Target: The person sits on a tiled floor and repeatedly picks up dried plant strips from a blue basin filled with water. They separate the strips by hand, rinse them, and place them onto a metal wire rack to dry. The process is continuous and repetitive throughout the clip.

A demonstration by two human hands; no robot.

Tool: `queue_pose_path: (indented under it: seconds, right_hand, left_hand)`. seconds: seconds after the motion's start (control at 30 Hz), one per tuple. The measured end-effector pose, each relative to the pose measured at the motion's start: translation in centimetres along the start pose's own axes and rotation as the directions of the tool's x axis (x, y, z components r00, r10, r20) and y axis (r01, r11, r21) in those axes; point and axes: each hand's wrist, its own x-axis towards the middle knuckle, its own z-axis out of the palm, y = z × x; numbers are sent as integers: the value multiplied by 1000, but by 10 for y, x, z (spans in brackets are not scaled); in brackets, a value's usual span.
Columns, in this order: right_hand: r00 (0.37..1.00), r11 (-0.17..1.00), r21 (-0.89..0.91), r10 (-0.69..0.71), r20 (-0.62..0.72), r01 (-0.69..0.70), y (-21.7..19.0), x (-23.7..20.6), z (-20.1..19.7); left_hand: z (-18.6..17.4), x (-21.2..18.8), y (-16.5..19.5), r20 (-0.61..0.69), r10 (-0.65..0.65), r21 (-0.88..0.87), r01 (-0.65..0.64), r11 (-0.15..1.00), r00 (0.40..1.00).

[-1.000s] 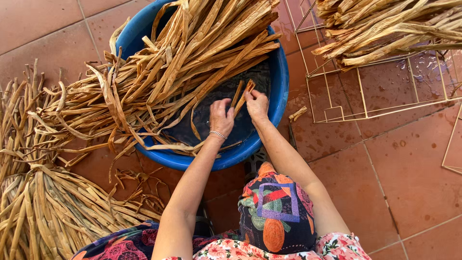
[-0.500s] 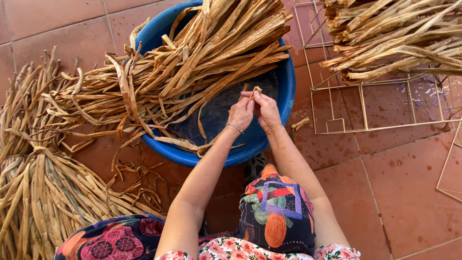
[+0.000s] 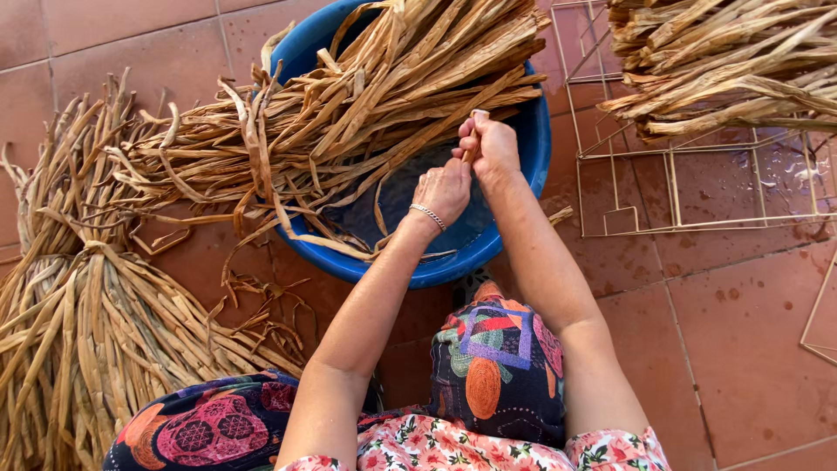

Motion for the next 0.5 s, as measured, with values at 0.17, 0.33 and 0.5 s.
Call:
queue_pose_path:
  seconds: [0.17, 0.33, 0.5]
  right_hand:
    - [975, 989, 33, -133, -180, 141, -53, 24, 1]
    - [938, 944, -52, -329, -111, 325, -83, 38, 12]
    - [854, 855, -97, -516, -62, 509, -142, 33, 36]
  left_hand:
    - [-16, -42, 19, -61, 91, 4, -90, 996, 994]
    - [-47, -61, 33, -144, 216, 15, -216, 976, 966]
    - [-87, -76, 33, -222, 331, 86, -319, 944, 917]
